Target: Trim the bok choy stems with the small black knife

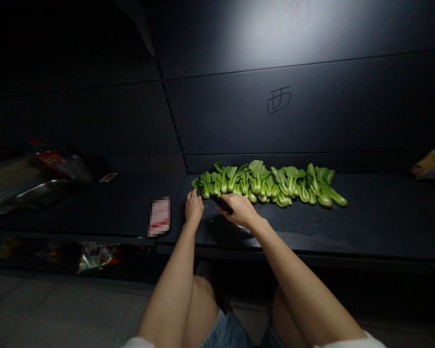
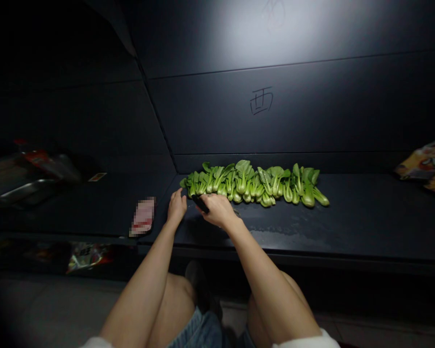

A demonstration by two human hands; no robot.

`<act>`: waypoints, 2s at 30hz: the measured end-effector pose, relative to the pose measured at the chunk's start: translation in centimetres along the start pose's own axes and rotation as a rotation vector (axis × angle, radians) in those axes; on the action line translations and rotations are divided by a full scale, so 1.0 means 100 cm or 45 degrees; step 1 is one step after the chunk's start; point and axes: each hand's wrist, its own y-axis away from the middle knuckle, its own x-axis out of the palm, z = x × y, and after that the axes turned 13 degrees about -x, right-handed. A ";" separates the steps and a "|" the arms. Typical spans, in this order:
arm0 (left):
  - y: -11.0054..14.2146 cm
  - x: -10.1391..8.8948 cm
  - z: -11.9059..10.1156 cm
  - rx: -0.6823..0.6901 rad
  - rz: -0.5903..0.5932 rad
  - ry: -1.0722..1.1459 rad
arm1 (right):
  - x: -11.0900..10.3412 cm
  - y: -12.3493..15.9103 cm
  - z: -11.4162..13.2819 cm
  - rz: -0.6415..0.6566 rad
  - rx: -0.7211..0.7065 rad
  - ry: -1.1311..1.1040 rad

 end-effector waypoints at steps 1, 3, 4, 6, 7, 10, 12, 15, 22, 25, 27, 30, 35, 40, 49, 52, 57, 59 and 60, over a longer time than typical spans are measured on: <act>0.000 0.000 0.000 -0.003 0.002 0.001 | -0.001 0.001 0.000 -0.003 0.004 -0.001; 0.000 0.000 -0.002 -0.007 0.011 -0.004 | -0.001 0.003 0.000 -0.022 0.024 -0.001; 0.000 0.000 -0.003 -0.008 0.017 -0.009 | -0.001 0.005 -0.001 -0.036 0.042 0.002; 0.001 -0.001 -0.005 -0.001 0.030 -0.021 | -0.001 0.009 -0.003 -0.068 0.086 0.012; 0.001 0.000 -0.006 0.007 0.034 -0.024 | 0.000 0.011 -0.005 -0.081 0.105 0.015; 0.001 0.002 -0.008 0.042 0.029 -0.016 | -0.001 0.018 -0.012 -0.105 0.151 0.019; 0.000 0.006 -0.009 0.063 0.018 0.003 | -0.003 0.023 -0.017 -0.130 0.184 0.019; 0.000 0.013 -0.013 0.086 0.009 0.038 | -0.006 0.030 -0.026 -0.202 0.225 0.002; 0.006 0.025 -0.027 0.135 0.043 0.076 | -0.008 0.041 -0.042 -0.311 0.349 -0.022; 0.008 0.027 -0.032 0.156 0.045 0.082 | -0.009 0.045 -0.046 -0.326 0.391 -0.018; 0.010 0.028 -0.035 0.179 0.038 0.086 | -0.011 0.048 -0.048 -0.328 0.402 -0.026; 0.012 0.030 -0.040 0.212 0.025 0.098 | -0.013 0.053 -0.051 -0.330 0.405 -0.028; 0.016 0.034 -0.047 0.221 0.026 0.081 | -0.017 0.061 -0.055 -0.341 0.444 -0.007; 0.016 0.041 -0.050 0.272 0.001 0.074 | -0.016 0.069 -0.064 -0.457 0.472 0.022; 0.017 0.047 -0.051 0.308 -0.048 0.035 | -0.018 0.078 -0.073 -0.475 0.554 0.000; 0.018 0.045 -0.053 0.295 -0.029 0.003 | -0.023 0.080 -0.073 -0.438 0.595 0.009; 0.020 0.045 -0.055 0.305 -0.034 0.012 | -0.028 0.083 -0.072 -0.373 0.641 0.039; 0.020 0.046 -0.055 0.302 -0.042 0.020 | -0.029 0.084 -0.072 -0.356 0.647 0.051; 0.020 0.046 -0.055 0.301 -0.044 0.024 | -0.028 0.084 -0.073 -0.354 0.645 0.054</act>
